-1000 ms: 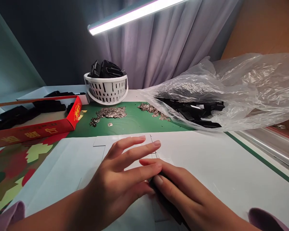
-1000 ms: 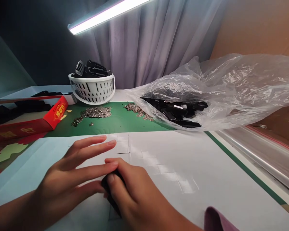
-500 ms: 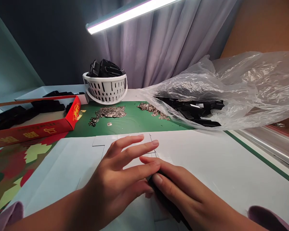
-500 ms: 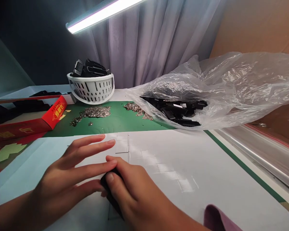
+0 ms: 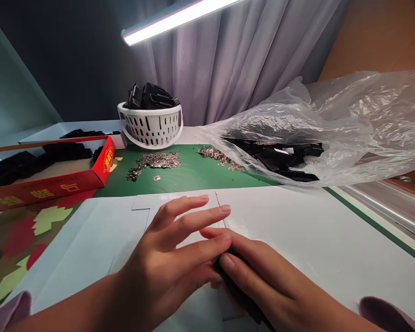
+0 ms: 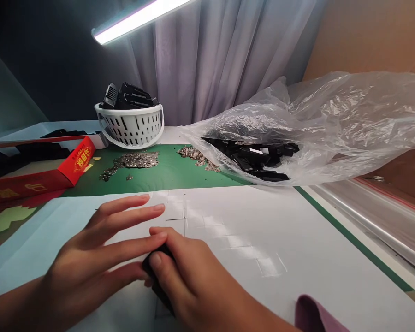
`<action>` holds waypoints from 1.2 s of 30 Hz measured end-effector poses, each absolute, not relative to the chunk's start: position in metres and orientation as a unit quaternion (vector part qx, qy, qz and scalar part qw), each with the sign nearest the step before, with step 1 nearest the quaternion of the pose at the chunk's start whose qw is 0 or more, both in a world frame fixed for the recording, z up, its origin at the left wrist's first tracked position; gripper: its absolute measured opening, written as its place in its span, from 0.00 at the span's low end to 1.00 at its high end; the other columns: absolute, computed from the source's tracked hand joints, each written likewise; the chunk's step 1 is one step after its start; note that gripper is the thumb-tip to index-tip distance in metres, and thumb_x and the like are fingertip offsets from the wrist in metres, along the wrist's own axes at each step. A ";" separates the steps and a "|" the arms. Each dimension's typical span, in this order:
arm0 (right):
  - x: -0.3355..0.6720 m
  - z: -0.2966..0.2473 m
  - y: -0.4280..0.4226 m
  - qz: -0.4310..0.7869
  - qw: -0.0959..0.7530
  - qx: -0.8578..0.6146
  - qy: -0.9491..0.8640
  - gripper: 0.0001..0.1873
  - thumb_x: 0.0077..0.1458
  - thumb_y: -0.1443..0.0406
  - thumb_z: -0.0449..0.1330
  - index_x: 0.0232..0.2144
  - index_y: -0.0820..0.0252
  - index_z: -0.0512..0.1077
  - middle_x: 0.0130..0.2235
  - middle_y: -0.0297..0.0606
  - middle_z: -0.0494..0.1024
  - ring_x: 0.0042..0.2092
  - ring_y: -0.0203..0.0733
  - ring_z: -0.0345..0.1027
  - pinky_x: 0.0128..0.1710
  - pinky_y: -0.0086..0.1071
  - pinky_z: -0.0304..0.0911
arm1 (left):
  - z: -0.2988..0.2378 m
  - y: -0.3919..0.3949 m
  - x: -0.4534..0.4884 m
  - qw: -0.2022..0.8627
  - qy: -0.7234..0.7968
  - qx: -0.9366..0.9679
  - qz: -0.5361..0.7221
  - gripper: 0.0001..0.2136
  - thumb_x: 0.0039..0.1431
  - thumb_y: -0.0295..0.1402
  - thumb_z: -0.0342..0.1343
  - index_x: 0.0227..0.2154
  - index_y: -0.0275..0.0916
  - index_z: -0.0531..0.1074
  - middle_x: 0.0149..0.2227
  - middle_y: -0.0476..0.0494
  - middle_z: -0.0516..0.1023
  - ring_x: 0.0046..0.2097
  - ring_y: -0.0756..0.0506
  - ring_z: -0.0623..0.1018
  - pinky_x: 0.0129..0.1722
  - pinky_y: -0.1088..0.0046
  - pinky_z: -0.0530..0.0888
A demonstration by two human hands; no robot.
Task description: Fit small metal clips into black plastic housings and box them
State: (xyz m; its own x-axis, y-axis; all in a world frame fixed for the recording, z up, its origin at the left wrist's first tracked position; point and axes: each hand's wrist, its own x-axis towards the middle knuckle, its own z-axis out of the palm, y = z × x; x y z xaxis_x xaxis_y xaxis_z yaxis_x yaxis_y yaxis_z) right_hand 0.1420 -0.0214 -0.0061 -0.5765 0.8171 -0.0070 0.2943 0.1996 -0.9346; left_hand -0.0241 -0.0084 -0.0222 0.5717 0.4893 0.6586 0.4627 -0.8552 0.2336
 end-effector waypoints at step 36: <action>0.139 -0.006 -0.024 0.477 0.275 -0.400 -0.733 0.08 0.52 0.71 0.43 0.27 0.64 0.62 0.27 0.32 0.66 0.27 0.28 0.56 0.26 0.19 0.52 | -0.021 -0.008 -0.026 0.057 0.252 0.898 0.355 0.10 0.52 0.23 0.50 0.38 0.36 0.66 0.43 0.44 0.68 0.52 0.42 0.57 0.49 0.65 0.60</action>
State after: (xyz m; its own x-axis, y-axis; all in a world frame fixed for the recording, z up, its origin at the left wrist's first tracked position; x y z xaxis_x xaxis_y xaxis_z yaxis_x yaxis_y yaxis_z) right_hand 0.1388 -0.0239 -0.0056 -0.5291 0.8483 0.0228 0.3235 0.2265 -0.9187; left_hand -0.0256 -0.0081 -0.0206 0.6210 0.4930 0.6093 0.4119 -0.8667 0.2814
